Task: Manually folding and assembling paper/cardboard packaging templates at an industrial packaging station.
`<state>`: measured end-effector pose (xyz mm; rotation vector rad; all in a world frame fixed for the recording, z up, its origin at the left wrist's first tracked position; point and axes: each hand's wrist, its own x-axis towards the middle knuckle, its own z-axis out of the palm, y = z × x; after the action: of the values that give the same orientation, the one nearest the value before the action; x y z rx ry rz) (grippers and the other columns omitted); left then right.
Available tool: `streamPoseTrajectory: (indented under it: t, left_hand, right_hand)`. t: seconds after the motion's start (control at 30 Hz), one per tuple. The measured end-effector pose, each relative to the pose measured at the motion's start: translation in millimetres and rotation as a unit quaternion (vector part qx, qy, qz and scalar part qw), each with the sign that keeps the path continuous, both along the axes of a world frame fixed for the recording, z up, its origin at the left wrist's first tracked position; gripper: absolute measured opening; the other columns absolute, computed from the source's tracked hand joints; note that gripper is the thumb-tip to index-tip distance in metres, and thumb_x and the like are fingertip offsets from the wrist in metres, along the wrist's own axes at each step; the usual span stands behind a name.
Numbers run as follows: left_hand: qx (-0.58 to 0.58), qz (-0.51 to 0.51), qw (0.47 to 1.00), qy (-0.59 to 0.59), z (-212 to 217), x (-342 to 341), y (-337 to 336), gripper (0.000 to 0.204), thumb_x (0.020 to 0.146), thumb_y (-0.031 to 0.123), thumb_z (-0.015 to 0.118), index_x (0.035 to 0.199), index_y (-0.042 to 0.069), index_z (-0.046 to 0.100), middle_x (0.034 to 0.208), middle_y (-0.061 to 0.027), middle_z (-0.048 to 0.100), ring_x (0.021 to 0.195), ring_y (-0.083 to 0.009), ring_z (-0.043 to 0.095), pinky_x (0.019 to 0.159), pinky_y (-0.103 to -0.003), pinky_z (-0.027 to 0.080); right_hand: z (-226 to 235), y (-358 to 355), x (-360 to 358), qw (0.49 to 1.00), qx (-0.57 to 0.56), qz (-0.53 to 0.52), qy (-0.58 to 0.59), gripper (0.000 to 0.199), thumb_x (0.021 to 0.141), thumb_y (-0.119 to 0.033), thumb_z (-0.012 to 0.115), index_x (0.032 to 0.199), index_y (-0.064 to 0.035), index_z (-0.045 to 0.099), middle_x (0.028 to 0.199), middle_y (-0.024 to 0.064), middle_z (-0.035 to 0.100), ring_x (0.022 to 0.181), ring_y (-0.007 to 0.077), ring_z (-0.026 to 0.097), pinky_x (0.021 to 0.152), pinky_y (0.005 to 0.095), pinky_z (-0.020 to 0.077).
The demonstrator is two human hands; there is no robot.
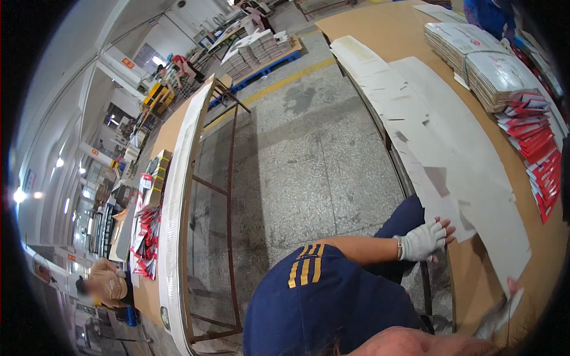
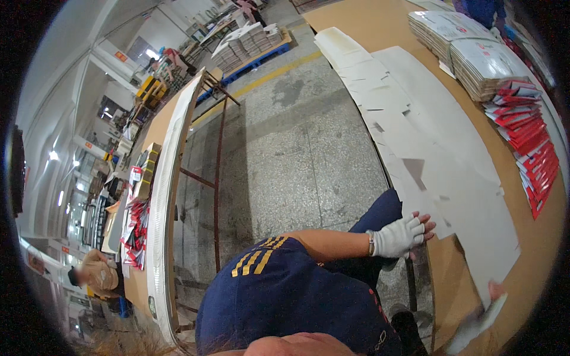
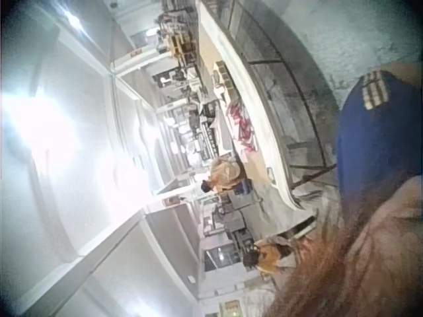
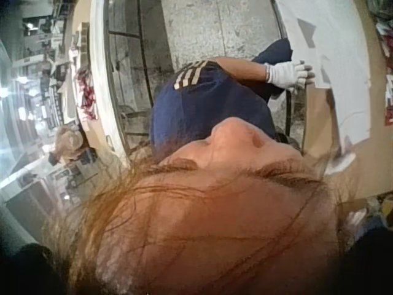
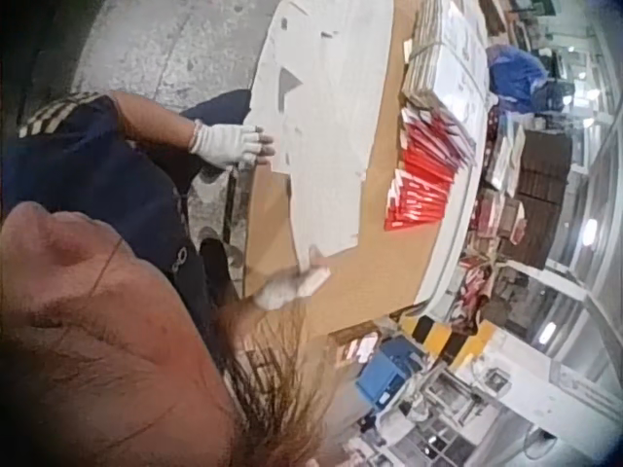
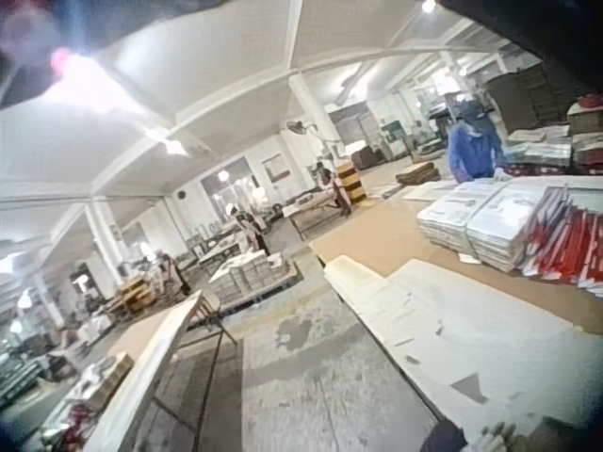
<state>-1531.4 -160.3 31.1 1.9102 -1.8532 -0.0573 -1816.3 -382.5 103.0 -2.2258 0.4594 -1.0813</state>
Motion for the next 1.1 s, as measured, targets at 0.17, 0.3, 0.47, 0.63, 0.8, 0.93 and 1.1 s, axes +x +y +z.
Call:
streamPoseTrajectory:
  t: [0.17, 0.3, 0.47, 0.63, 0.8, 0.93, 1.1]
  left_hand:
    - [0.051, -0.017, 0.995, 0.081, 35.4, -6.0, -1.9, 0.082, 0.066, 0.034, 0.077, 0.134, 0.003, 0.043, 0.138, -0.0162, 0.042, 0.128, -0.038, 0.038, 0.104, -0.05, 0.034]
    - [-0.102, -0.045, 0.988, -0.103, 70.0, -30.3, -2.7, 0.073, 0.07, 0.029, 0.071, 0.135, 0.008, 0.044, 0.137, -0.0137, 0.043, 0.13, -0.0356, 0.038, 0.106, -0.056, 0.029]
    - [-0.032, -0.132, 0.972, -0.193, 46.0, -20.4, -63.8, 0.042, 0.074, 0.022, 0.062, 0.113, 0.007, 0.058, 0.132, -0.0131, 0.048, 0.132, -0.0353, 0.038, 0.109, -0.055, 0.027]
    - [-0.034, -0.143, 0.97, -0.195, 70.4, -55.1, -88.6, 0.039, 0.067, 0.025, 0.069, 0.097, 0.005, 0.056, 0.105, -0.0163, 0.053, 0.101, -0.0319, 0.052, 0.093, -0.047, 0.04]
    - [0.245, -0.087, 0.955, -0.143, 113.1, -69.9, -76.3, 0.023, 0.073, 0.018, 0.058, 0.091, 0.003, 0.058, 0.095, -0.0157, 0.054, 0.092, -0.0292, 0.052, 0.088, -0.043, 0.041]
    - [-0.117, -0.137, 0.977, -0.112, 55.7, -67.1, -97.4, 0.027, 0.079, 0.019, 0.053, 0.105, 0.012, 0.059, 0.106, -0.0141, 0.056, 0.111, -0.035, 0.05, 0.1, -0.05, 0.036]
    - [0.031, -0.163, 0.979, -0.12, 11.5, -48.7, -117.2, 0.018, 0.075, 0.026, 0.059, 0.089, 0.017, 0.067, 0.1, -0.0025, 0.061, 0.104, -0.0231, 0.055, 0.092, -0.044, 0.04]
  right_hand:
    - [-18.1, 63.8, -123.8, 0.943, 0.304, -0.131, -0.025, 0.032, 0.096, -0.022, 0.046, 0.112, 0.0025, 0.059, 0.117, 0.0134, 0.054, 0.114, 0.0266, 0.05, 0.101, 0.0391, 0.037]
    - [-12.4, 125.4, -115.7, 0.952, 0.205, -0.226, 0.015, 0.018, 0.095, -0.008, 0.046, 0.094, 0.0009, 0.061, 0.107, 0.0129, 0.059, 0.108, 0.0268, 0.054, 0.098, 0.0387, 0.0397]
    - [2.8, 133.5, -122.4, 0.962, 0.175, -0.198, 0.064, 0.017, 0.078, 0.01, 0.052, 0.088, -0.0018, 0.06, 0.093, 0.0091, 0.058, 0.103, 0.0278, 0.056, 0.097, 0.0399, 0.0387]
    - [7.2, 137.7, -151.8, 0.95, 0.218, -0.209, 0.081, 0.017, 0.077, 0.01, 0.052, 0.087, -0.0017, 0.06, 0.095, 0.0095, 0.059, 0.104, 0.0278, 0.056, 0.099, 0.0414, 0.0375]
    - [-18.9, 130.0, -165.8, 0.937, 0.273, -0.192, 0.107, 0.021, 0.091, 0.0, 0.049, 0.107, 0.0011, 0.062, 0.115, 0.0135, 0.06, 0.111, 0.0244, 0.054, 0.102, 0.0379, 0.037]
    - [-158.2, 83.3, -295.6, 0.737, 0.644, -0.116, -0.168, 0.049, 0.099, -0.029, 0.045, 0.133, 0.0071, 0.044, 0.125, 0.016, 0.056, 0.117, 0.0268, 0.051, 0.099, 0.0381, 0.0422]
    - [-53.1, 50.5, -151.4, 0.954, 0.044, 0.185, -0.231, 0.03, 0.093, -0.018, 0.048, 0.098, 0.0074, 0.063, 0.085, 0.0135, 0.063, 0.083, 0.0266, 0.059, 0.082, 0.0414, 0.0468]
